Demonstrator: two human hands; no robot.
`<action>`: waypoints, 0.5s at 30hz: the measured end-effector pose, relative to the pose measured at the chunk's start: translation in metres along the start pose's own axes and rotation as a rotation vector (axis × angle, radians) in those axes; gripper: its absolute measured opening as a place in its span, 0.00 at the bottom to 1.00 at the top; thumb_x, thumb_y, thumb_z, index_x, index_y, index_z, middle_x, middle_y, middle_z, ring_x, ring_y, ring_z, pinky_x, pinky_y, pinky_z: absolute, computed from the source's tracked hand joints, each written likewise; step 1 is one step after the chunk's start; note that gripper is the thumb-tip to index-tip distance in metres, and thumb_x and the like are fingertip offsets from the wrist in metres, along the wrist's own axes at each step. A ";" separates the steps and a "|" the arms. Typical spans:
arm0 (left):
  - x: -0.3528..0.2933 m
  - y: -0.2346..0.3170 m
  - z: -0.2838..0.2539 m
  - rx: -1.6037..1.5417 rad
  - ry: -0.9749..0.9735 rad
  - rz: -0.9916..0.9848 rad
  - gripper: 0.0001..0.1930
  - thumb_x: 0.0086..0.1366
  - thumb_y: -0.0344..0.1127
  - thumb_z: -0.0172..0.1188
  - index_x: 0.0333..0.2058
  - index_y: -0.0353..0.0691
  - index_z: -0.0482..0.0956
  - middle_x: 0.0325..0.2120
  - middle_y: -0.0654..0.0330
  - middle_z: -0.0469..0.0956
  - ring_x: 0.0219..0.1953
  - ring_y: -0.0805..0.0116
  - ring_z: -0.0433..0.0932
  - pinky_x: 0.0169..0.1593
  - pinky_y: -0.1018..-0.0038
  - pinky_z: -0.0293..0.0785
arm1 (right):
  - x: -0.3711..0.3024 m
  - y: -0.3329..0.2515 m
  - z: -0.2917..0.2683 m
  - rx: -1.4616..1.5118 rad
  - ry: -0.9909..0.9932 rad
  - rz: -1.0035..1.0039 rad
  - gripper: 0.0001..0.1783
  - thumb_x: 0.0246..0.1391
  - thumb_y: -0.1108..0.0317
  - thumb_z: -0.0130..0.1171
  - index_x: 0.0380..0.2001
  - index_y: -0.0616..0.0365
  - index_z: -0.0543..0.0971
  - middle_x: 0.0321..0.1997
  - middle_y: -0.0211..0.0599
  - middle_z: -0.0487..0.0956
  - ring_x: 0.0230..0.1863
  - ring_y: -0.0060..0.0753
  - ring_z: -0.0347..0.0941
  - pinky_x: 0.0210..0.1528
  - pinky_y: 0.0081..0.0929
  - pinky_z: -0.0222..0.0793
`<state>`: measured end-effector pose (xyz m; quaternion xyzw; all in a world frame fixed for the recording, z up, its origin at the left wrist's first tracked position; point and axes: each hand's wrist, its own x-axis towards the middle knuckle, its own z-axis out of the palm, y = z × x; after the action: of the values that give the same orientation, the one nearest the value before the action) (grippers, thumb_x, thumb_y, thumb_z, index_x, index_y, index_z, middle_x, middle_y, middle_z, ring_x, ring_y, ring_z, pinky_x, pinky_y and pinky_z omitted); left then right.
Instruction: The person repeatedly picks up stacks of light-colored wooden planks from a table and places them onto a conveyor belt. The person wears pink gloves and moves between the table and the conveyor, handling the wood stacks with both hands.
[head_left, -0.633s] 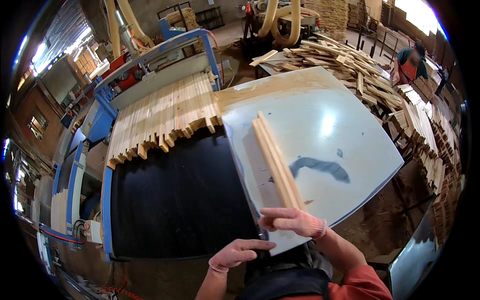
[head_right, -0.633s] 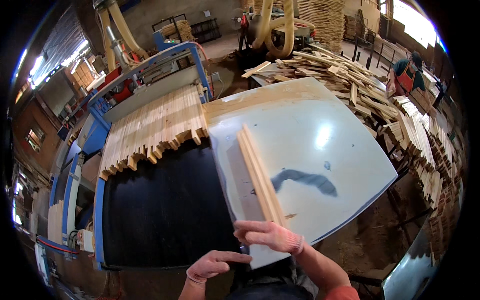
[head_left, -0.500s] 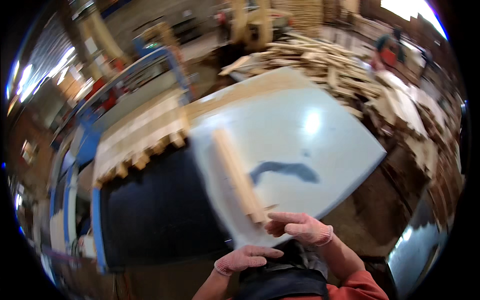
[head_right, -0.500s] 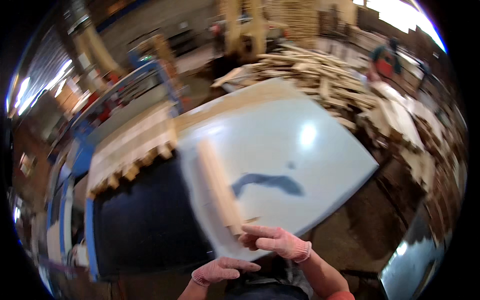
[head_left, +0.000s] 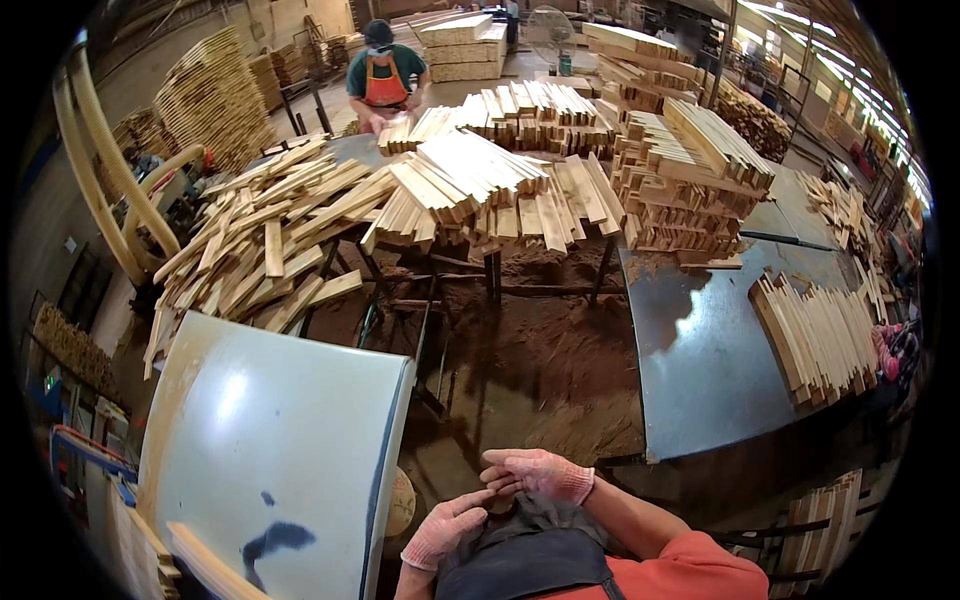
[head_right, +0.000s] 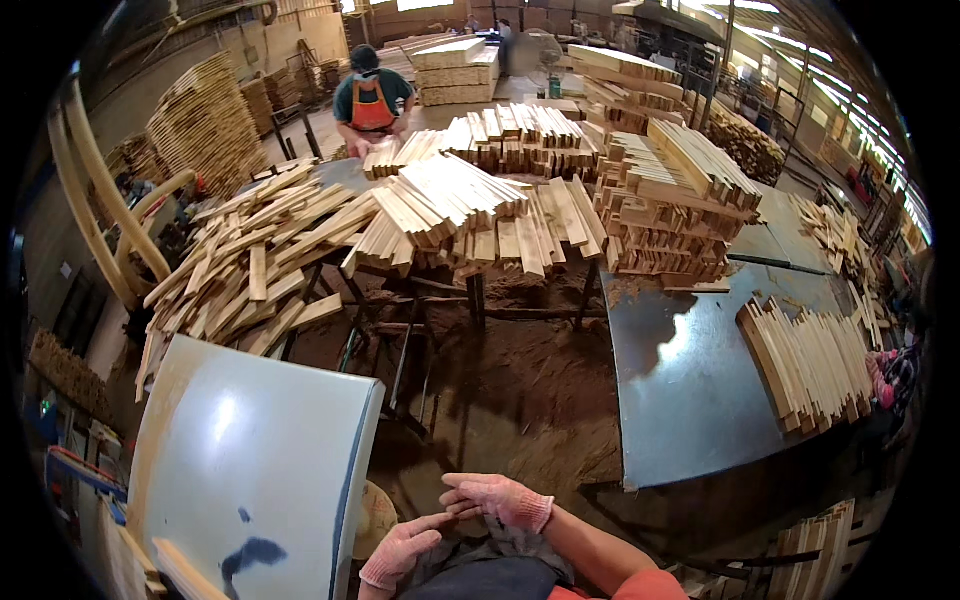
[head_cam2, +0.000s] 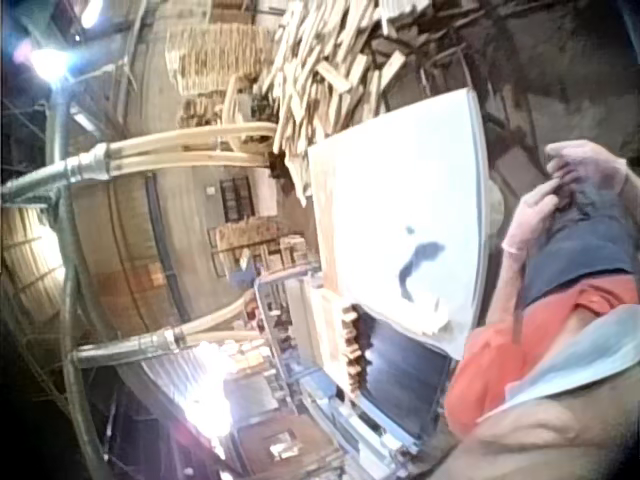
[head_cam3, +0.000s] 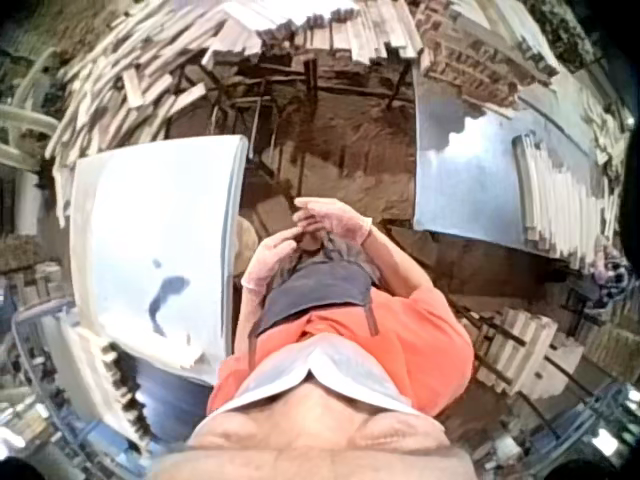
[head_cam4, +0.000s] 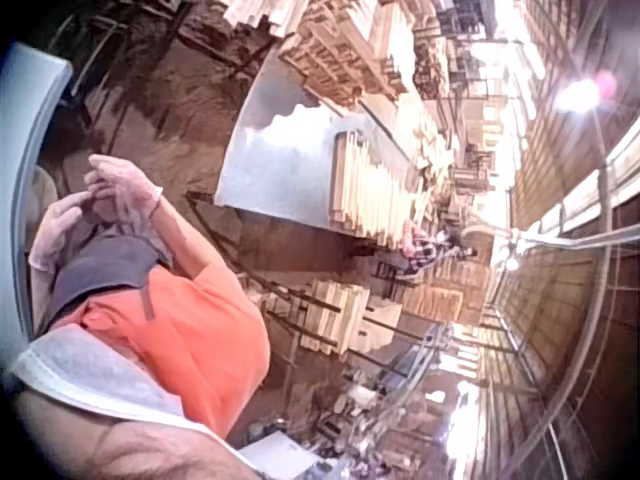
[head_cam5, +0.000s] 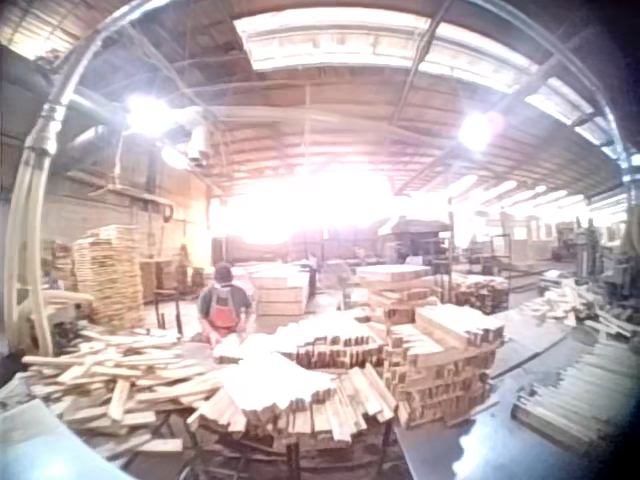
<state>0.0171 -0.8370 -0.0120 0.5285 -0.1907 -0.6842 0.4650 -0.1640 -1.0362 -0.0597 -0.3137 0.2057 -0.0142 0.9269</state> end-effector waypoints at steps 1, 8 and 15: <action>0.021 0.015 0.000 0.025 0.015 -0.034 0.27 0.74 0.34 0.60 0.68 0.27 0.73 0.65 0.54 0.78 0.67 0.66 0.74 0.71 0.71 0.65 | 0.003 -0.012 -0.016 0.038 0.032 -0.024 0.36 0.75 0.57 0.57 0.78 0.61 0.62 0.65 0.47 0.79 0.60 0.38 0.79 0.67 0.38 0.76; 0.177 0.096 -0.059 -0.128 -0.031 0.163 0.26 0.74 0.34 0.64 0.67 0.29 0.75 0.61 0.51 0.81 0.64 0.64 0.77 0.71 0.67 0.68 | 0.069 -0.102 -0.104 0.103 0.235 0.008 0.35 0.75 0.58 0.58 0.76 0.64 0.63 0.64 0.47 0.79 0.57 0.35 0.79 0.62 0.33 0.78; 0.373 0.223 -0.123 -0.205 0.080 0.322 0.21 0.74 0.38 0.65 0.60 0.32 0.82 0.54 0.57 0.85 0.57 0.66 0.81 0.65 0.70 0.73 | 0.121 -0.255 -0.186 0.067 0.429 -0.092 0.37 0.70 0.57 0.65 0.74 0.63 0.67 0.60 0.49 0.83 0.55 0.41 0.83 0.57 0.36 0.81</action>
<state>0.2214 -1.2317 -0.0935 0.4679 -0.1835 -0.5951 0.6271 -0.0994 -1.3668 -0.0892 -0.2814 0.3829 -0.1298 0.8703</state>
